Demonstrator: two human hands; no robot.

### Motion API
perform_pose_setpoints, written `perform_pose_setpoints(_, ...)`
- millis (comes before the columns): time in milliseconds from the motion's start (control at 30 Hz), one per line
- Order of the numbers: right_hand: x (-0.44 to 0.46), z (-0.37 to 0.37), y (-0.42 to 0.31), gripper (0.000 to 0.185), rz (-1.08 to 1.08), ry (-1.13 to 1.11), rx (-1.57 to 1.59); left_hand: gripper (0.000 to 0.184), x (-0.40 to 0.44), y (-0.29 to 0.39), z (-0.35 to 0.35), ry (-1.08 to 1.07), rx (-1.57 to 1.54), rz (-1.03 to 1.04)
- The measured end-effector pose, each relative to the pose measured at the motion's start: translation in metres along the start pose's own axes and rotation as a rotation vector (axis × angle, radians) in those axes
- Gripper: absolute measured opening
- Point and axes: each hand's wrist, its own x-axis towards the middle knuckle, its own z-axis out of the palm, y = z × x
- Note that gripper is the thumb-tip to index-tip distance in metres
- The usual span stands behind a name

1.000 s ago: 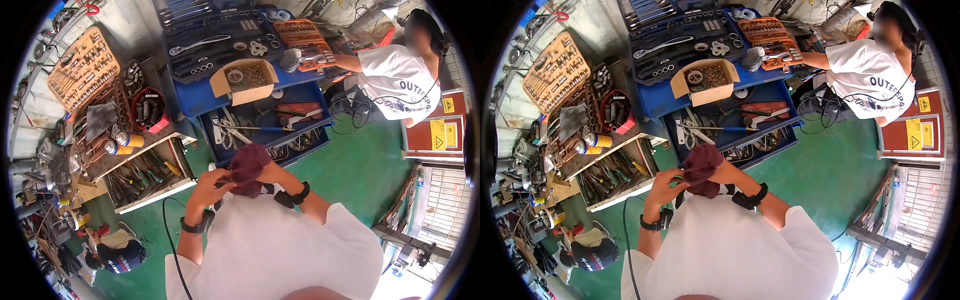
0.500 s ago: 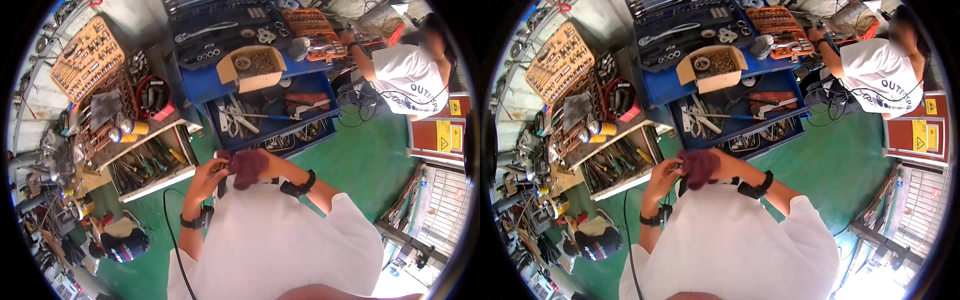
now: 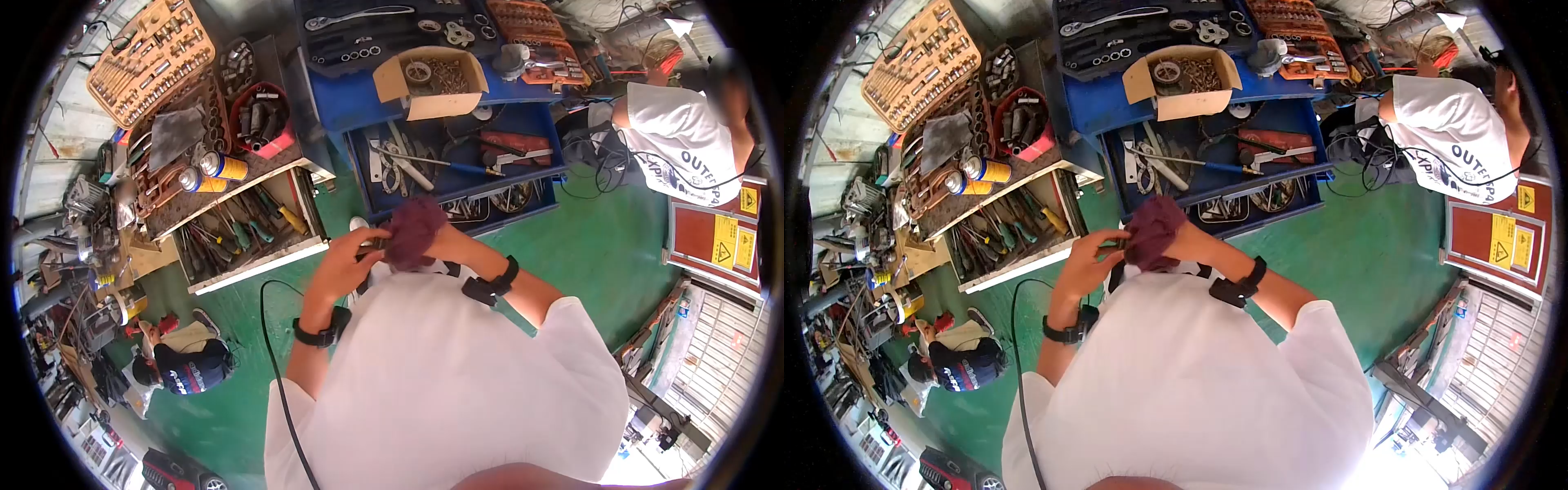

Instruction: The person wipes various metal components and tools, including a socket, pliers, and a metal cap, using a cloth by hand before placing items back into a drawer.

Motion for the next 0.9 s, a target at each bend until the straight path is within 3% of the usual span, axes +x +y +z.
perform_pose_setpoints(33, 0.000, -0.002, -0.005, 0.036, 0.000, -0.001, 0.002, 0.032, 0.003, 0.001, 0.003, 0.032, 0.033, 0.000)
perform_pose_setpoints(100, 0.002, -0.008, -0.018, 0.036, 0.848, 0.119, 1.198, 0.031, 0.007, 0.001, 0.000, 0.048, -0.014, 0.012)
perform_pose_setpoints(133, -0.002, -0.007, -0.017, 0.036, 0.847, 0.119, 1.207, 0.031, 0.008, 0.009, -0.005, -0.010, 0.019, 0.029)
perform_pose_setpoints(167, -0.009, -0.008, -0.012, 0.038, 0.645, 0.095, 0.975, 0.030, 0.008, 0.014, -0.009, -0.070, 0.051, 0.045)
perform_pose_setpoints(300, -0.016, -0.016, -0.008, 0.042, 0.312, 0.039, 0.367, 0.028, 0.011, 0.007, -0.006, -0.093, -0.041, 0.025)
perform_pose_setpoints(433, -0.003, -0.007, -0.001, 0.044, 0.235, 0.245, 0.083, 0.029, 0.027, 0.001, 0.000, -0.061, 0.007, 0.015)
perform_pose_setpoints(467, 0.002, -0.007, -0.002, 0.045, 0.348, 0.141, 0.242, 0.028, 0.032, -0.003, 0.004, 0.025, -0.025, 0.049)
perform_pose_setpoints(533, 0.020, -0.023, -0.025, 0.044, 0.519, 0.205, 0.641, 0.028, 0.040, -0.019, 0.007, 0.098, -0.053, 0.079)
perform_pose_setpoints(567, 0.021, -0.024, -0.026, 0.044, 0.528, 0.213, 0.640, 0.027, 0.045, -0.030, 0.010, 0.112, -0.231, -0.022)
perform_pose_setpoints(633, 0.020, -0.025, -0.023, 0.042, 0.313, -0.024, -0.035, 0.027, 0.049, -0.036, 0.010, 0.108, -0.398, -0.125)
perform_pose_setpoints(700, 0.011, -0.024, -0.018, 0.039, 0.282, 0.008, -0.067, 0.027, 0.049, -0.035, 0.005, 0.061, -0.340, -0.200)
perform_pose_setpoints(767, -0.002, -0.030, -0.012, 0.040, 0.312, -0.110, 0.069, 0.028, 0.048, -0.031, 0.010, 0.039, -0.346, -0.195)
perform_pose_setpoints(900, -0.010, -0.043, -0.004, 0.042, 0.345, -0.065, 0.178, 0.028, 0.056, -0.025, 0.012, 0.026, -0.386, -0.162)
